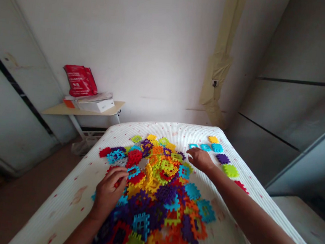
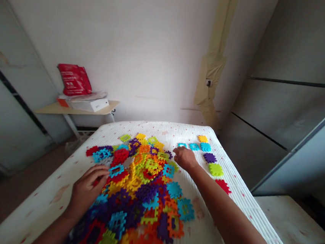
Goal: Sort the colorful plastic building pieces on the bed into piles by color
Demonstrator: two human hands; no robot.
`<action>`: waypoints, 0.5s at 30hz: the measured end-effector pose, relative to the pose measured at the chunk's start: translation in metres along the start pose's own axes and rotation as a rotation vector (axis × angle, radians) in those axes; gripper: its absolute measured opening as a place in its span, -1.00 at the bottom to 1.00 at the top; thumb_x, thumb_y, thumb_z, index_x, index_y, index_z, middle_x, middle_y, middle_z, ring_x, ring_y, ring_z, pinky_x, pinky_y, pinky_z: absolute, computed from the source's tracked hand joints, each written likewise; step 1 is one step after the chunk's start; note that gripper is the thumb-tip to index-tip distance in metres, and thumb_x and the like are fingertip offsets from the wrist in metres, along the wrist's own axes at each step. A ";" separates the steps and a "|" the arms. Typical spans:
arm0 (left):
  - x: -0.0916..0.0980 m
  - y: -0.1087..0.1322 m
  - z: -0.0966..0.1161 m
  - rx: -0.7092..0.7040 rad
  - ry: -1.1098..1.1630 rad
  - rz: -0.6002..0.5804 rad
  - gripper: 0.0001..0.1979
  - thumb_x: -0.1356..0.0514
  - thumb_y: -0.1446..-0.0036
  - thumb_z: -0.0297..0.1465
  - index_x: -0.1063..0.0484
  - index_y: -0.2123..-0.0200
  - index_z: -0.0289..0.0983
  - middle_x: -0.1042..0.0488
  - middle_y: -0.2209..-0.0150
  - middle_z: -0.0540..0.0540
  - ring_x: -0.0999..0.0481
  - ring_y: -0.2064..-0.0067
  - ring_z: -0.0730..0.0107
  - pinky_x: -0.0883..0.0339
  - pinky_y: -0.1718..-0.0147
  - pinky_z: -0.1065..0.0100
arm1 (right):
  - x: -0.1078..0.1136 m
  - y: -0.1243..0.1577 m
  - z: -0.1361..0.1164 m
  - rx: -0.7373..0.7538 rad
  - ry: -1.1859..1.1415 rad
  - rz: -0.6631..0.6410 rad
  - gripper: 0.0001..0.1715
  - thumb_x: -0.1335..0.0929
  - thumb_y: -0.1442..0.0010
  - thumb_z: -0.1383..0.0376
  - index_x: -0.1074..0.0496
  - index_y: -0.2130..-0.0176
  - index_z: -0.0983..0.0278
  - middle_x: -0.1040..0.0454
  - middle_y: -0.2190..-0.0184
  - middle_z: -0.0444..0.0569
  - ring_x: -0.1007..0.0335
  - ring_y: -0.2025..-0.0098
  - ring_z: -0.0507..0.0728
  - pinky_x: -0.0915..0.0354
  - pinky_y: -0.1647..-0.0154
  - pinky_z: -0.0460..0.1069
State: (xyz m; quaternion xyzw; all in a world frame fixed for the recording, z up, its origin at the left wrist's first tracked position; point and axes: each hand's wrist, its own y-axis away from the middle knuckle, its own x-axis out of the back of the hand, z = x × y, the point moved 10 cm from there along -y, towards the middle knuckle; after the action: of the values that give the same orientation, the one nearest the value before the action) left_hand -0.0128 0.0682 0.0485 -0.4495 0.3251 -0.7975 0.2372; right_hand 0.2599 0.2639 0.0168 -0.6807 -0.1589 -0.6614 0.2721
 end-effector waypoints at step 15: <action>0.036 0.032 -0.145 0.790 0.075 0.281 -0.67 -0.12 0.10 -0.27 -0.45 0.28 -0.34 -0.49 0.42 -0.07 -0.46 0.42 0.37 -0.35 0.42 0.39 | -0.019 0.067 -0.004 0.142 -0.305 0.232 -0.67 -0.14 -0.25 0.26 -0.44 0.25 0.27 -0.49 0.23 0.04 -0.40 0.19 0.11 -0.31 0.17 -0.02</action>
State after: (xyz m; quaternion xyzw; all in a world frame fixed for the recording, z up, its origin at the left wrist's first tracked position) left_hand -0.1539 0.0660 -0.0104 -0.2460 0.0607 -0.8365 0.4858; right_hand 0.2937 0.2109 -0.0124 -0.7658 -0.1651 -0.5018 0.3666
